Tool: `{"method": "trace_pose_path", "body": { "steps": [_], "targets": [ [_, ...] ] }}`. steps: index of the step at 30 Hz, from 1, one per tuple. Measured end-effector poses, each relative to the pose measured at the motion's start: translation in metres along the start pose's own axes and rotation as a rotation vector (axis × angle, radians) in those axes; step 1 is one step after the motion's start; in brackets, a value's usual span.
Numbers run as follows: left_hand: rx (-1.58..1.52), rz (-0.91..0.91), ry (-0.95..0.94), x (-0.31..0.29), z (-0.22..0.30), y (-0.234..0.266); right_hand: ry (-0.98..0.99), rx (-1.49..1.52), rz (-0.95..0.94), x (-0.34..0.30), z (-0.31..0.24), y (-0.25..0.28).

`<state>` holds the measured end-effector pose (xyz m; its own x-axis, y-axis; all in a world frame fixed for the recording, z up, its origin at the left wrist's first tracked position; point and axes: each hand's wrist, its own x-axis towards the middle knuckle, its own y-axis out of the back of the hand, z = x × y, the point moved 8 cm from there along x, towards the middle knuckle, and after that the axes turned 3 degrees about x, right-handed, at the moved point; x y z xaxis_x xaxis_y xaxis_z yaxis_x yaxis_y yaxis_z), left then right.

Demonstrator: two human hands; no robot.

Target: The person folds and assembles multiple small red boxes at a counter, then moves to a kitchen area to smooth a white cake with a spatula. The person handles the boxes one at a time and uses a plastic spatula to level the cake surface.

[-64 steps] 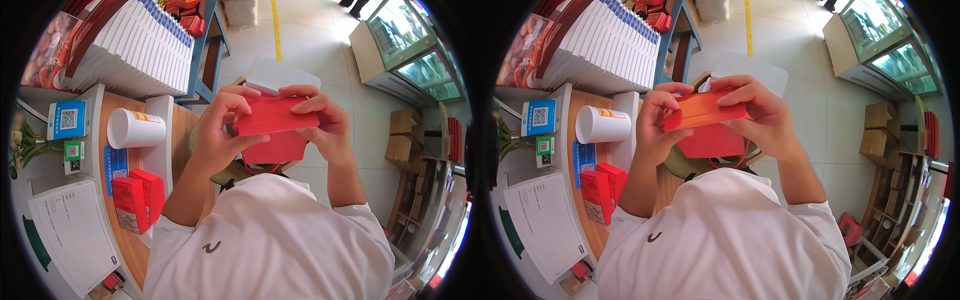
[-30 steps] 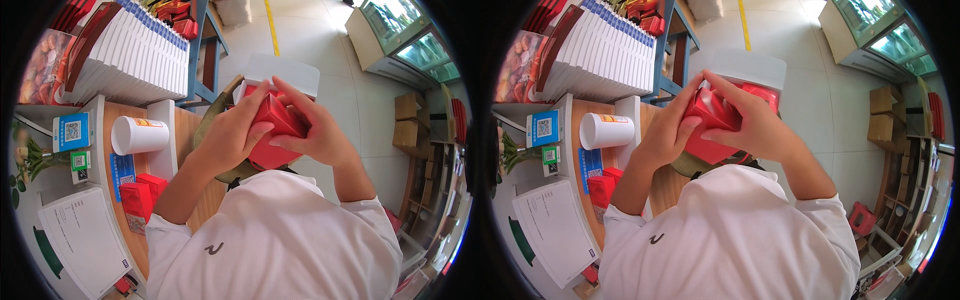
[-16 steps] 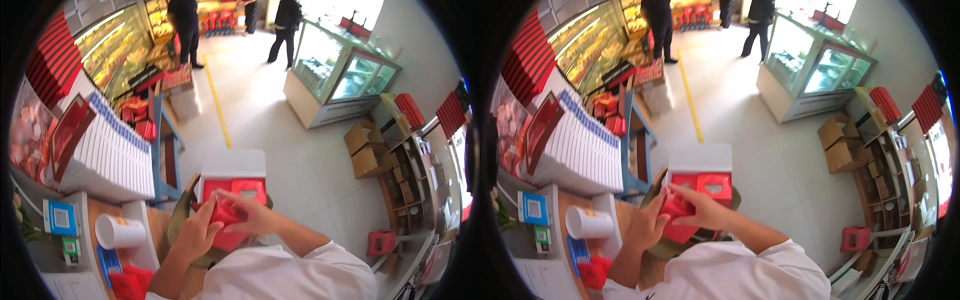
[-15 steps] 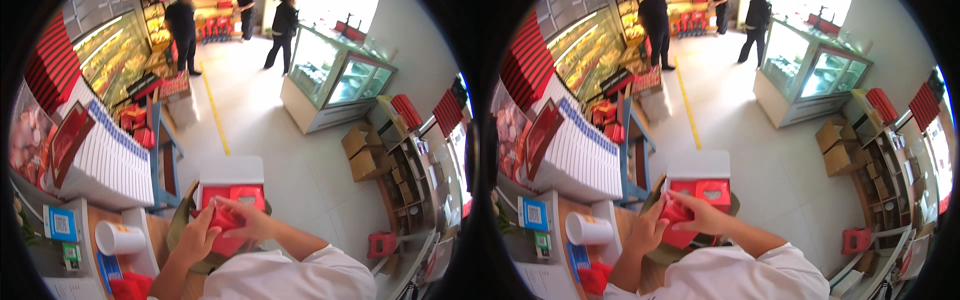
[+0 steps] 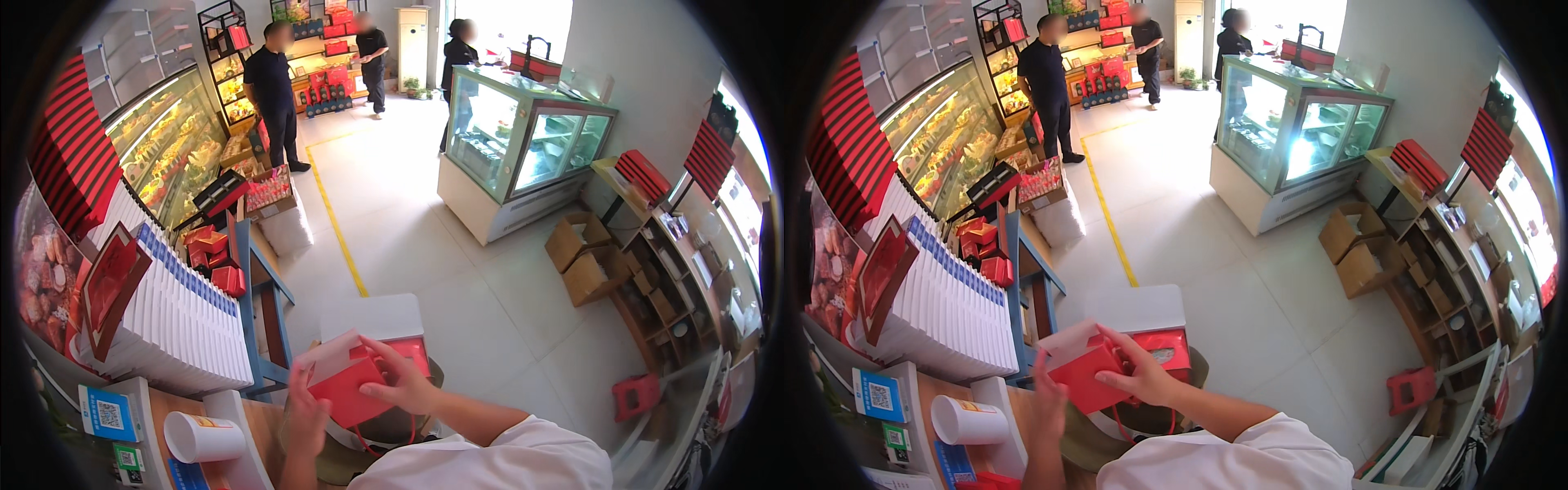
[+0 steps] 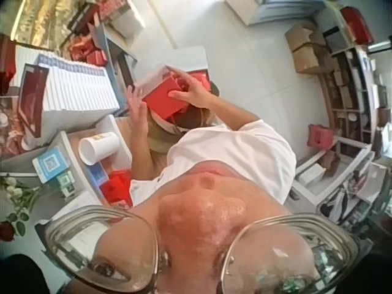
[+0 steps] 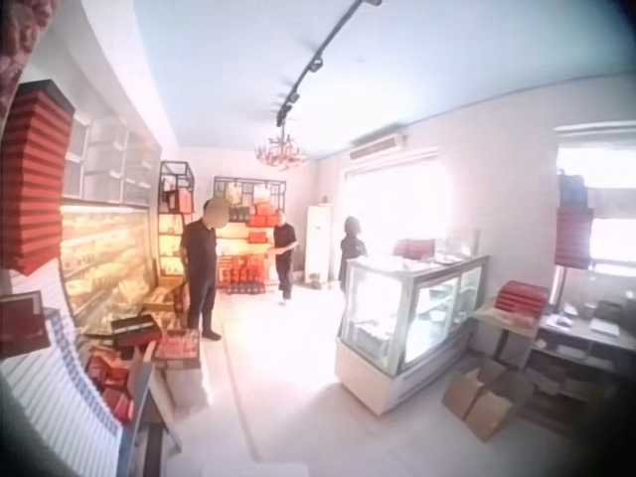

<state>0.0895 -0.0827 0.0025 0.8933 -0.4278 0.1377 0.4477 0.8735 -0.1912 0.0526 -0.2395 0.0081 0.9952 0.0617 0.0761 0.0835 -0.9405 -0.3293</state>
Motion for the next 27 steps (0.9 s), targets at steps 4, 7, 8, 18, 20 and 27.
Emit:
{"method": "trace_pose_path", "body": {
  "steps": [4,7,8,18,20,27],
  "targets": [
    [0.160,0.036,0.117,-0.008,-0.011,0.001,0.129,-0.064,-0.053,0.004,-0.006,-0.001],
    [0.333,-0.194,0.171,-0.008,0.006,-0.009,0.064,0.004,-0.133,0.017,-0.032,0.006],
    [0.369,-0.193,0.171,-0.007,0.011,-0.009,0.083,-0.264,-0.316,0.019,-0.038,-0.006],
    [1.302,0.056,-0.264,0.011,0.033,-0.022,-0.096,-0.039,0.026,0.029,-0.005,-0.001],
    [1.353,0.078,-0.213,0.015,0.031,-0.024,-0.133,-0.023,0.027,0.023,-0.013,-0.011],
    [1.329,0.070,-0.321,0.006,0.034,-0.023,-0.180,-0.015,-0.162,0.032,-0.011,-0.015]
  ]
}}
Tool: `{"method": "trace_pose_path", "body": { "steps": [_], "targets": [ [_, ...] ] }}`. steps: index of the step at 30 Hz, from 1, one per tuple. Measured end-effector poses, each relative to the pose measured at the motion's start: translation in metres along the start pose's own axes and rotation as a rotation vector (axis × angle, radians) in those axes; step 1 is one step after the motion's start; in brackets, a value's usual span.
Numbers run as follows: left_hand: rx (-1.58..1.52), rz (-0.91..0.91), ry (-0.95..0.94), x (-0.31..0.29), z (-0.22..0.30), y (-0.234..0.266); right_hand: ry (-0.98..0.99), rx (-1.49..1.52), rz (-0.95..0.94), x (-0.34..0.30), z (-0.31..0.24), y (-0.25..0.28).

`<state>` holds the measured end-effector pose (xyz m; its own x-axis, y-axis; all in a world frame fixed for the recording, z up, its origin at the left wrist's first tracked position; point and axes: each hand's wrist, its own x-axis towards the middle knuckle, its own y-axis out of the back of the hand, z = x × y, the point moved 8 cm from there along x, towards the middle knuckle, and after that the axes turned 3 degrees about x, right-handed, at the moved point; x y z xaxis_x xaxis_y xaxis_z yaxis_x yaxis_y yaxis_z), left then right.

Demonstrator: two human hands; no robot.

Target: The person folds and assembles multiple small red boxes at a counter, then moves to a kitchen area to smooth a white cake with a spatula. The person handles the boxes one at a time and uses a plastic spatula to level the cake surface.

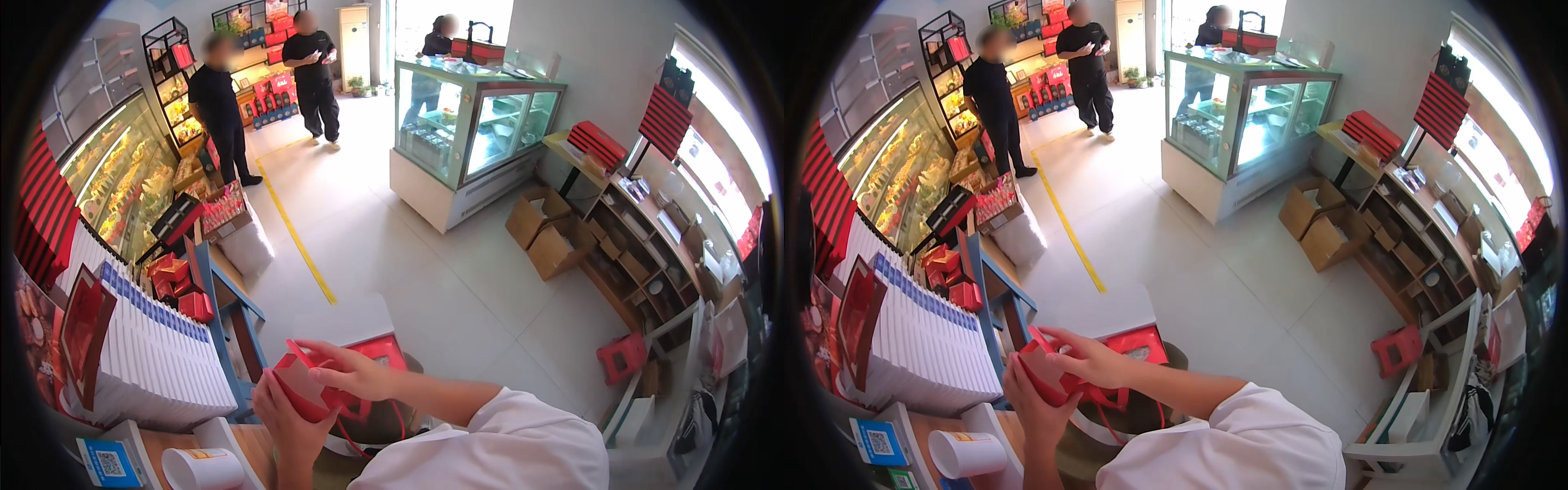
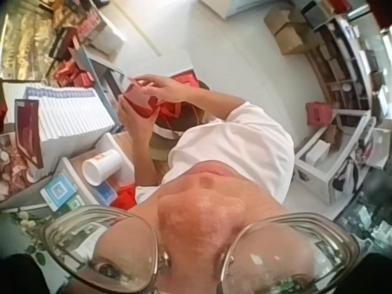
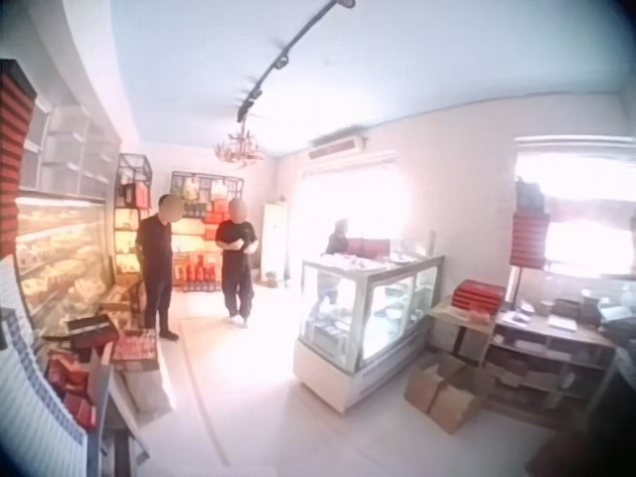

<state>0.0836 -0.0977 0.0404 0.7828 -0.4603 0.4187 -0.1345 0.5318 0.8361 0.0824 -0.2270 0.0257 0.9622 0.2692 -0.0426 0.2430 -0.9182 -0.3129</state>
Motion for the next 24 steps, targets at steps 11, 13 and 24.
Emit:
{"method": "trace_pose_path", "body": {
  "steps": [11,13,24],
  "targets": [
    [-0.049,0.169,-0.100,0.009,0.010,0.034,0.203,-0.021,0.011,0.004,-0.025,-0.028],
    [-0.054,0.203,-0.105,0.011,0.010,0.038,0.245,-0.065,-0.009,0.007,-0.025,-0.031],
    [0.013,0.243,-0.098,0.008,0.007,0.039,0.393,-0.332,-0.016,0.005,-0.023,-0.045]
  ]
}}
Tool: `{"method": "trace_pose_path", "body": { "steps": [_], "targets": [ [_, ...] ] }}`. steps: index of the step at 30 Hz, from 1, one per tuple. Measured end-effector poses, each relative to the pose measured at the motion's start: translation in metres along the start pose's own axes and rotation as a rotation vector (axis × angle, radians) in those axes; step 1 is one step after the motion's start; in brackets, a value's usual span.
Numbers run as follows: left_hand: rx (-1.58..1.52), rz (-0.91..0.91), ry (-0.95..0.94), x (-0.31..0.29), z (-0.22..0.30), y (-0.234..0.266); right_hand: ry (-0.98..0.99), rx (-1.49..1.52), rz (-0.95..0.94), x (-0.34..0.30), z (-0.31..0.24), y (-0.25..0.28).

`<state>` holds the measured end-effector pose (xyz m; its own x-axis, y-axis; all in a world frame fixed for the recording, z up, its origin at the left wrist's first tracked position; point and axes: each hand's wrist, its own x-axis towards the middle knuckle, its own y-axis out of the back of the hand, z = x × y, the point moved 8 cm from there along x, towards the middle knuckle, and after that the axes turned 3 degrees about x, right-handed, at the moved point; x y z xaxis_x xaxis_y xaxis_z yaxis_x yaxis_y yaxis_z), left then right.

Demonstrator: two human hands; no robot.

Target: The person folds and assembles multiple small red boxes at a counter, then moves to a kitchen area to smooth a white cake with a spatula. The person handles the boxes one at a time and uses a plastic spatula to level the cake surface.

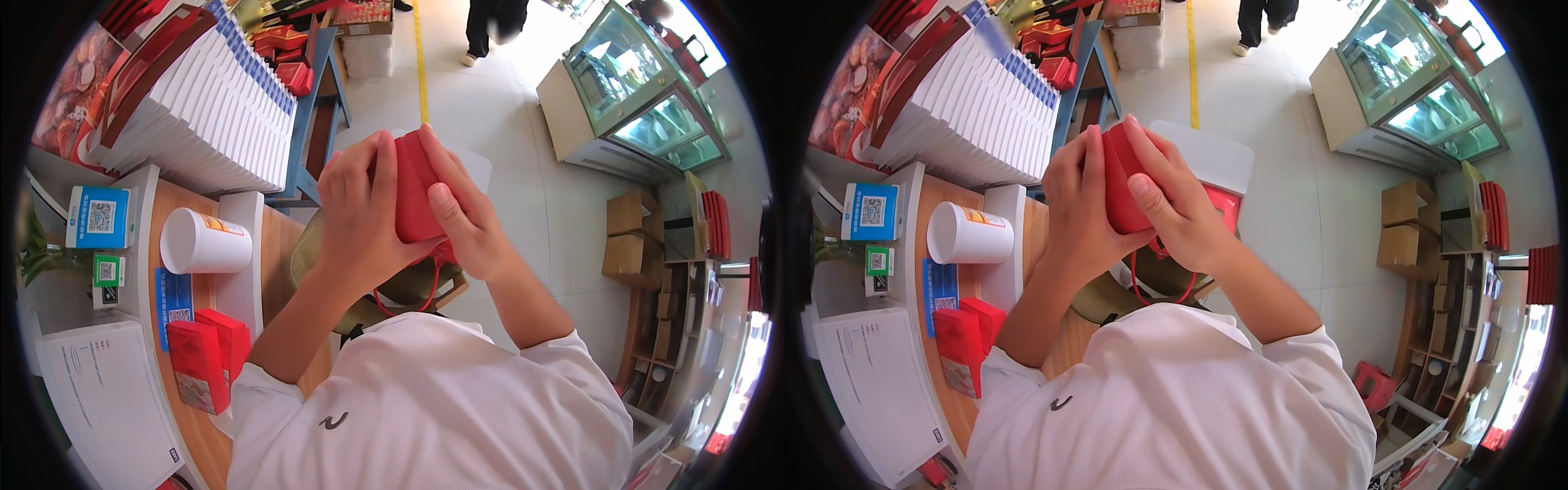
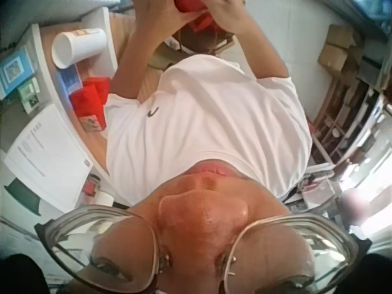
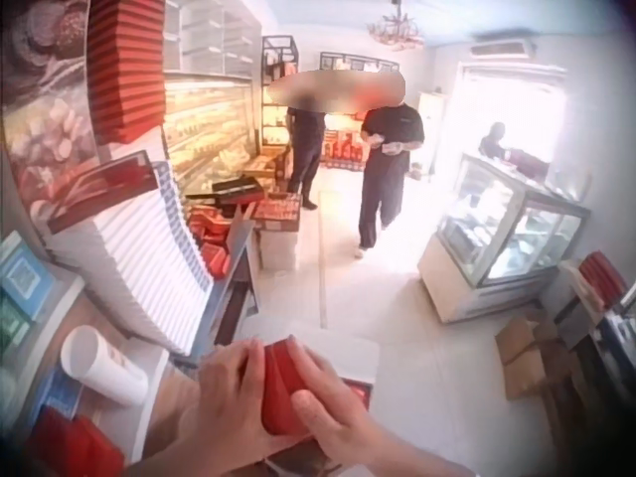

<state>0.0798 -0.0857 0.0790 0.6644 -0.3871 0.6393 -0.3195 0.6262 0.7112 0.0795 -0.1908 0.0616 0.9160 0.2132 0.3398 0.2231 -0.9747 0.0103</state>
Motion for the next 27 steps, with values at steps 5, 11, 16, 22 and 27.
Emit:
{"method": "trace_pose_path", "body": {
  "steps": [5,11,16,22,27],
  "targets": [
    [0.029,0.039,-0.010,-0.004,-0.001,-0.003,0.015,-0.058,0.050,-0.003,0.005,-0.002],
    [0.035,-0.026,-0.013,-0.007,0.005,-0.003,-0.116,0.096,0.133,-0.007,0.015,0.001],
    [0.041,-0.020,0.000,-0.006,0.008,0.000,-0.170,0.127,0.153,-0.006,0.018,0.001],
    [-0.005,-0.105,-0.068,-0.003,0.011,-0.006,-0.067,-0.124,0.124,-0.011,0.034,0.012],
    [-0.084,-0.191,-0.019,-0.013,0.003,-0.005,-0.282,-0.037,0.107,-0.021,0.046,0.003]
  ]
}}
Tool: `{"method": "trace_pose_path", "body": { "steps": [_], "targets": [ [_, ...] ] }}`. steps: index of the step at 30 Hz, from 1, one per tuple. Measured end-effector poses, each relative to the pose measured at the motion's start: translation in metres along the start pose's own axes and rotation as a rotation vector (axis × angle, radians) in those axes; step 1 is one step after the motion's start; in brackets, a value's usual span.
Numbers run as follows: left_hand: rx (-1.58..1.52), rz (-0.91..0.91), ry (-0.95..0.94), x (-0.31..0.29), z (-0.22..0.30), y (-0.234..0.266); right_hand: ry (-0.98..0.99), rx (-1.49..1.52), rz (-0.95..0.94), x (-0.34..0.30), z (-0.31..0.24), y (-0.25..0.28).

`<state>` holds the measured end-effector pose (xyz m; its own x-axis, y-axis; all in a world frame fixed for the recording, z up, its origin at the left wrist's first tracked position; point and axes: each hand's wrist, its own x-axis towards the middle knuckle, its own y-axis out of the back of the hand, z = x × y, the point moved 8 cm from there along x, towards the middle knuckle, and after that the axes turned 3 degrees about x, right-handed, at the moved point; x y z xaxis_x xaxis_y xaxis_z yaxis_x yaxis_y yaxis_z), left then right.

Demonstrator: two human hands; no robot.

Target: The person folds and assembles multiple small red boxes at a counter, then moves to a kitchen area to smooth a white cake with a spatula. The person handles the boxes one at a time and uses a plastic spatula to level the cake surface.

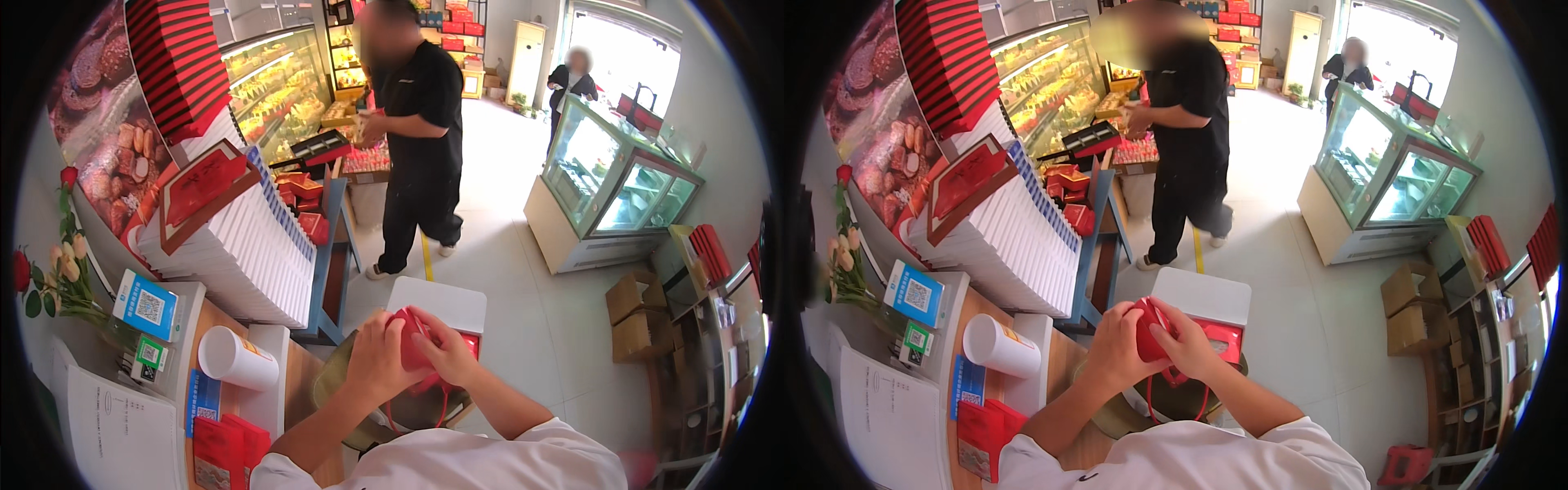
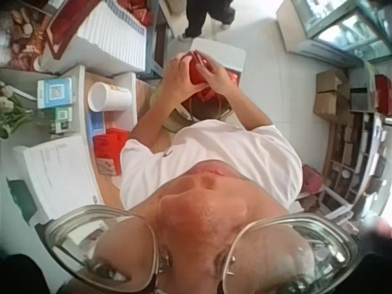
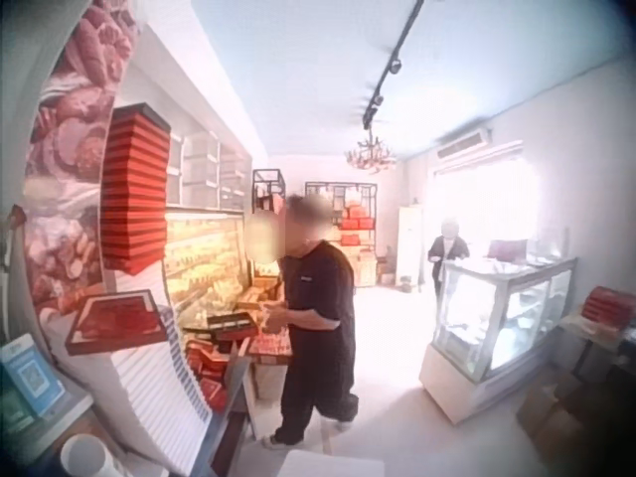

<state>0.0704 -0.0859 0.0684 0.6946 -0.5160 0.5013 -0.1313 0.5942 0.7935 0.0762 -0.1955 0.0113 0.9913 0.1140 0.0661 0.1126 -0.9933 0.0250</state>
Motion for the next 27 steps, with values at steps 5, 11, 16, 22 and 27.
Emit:
{"method": "trace_pose_path", "body": {
  "steps": [5,11,16,22,27],
  "targets": [
    [0.012,-0.020,0.026,0.000,-0.003,-0.001,0.091,-0.107,-0.021,-0.001,-0.010,-0.004],
    [0.057,-0.004,0.063,-0.003,0.000,-0.001,0.278,-0.358,-0.086,-0.007,-0.027,-0.011],
    [-0.303,-0.018,0.075,-0.008,-0.010,0.014,0.123,-0.165,-0.343,-0.009,-0.035,0.000],
    [-0.803,0.090,0.346,-0.031,-0.035,-0.004,0.204,0.032,-0.064,-0.009,-0.031,0.008],
    [-0.848,0.121,0.363,-0.040,-0.034,-0.007,0.258,0.179,-0.060,-0.011,-0.008,0.000]
  ]
}}
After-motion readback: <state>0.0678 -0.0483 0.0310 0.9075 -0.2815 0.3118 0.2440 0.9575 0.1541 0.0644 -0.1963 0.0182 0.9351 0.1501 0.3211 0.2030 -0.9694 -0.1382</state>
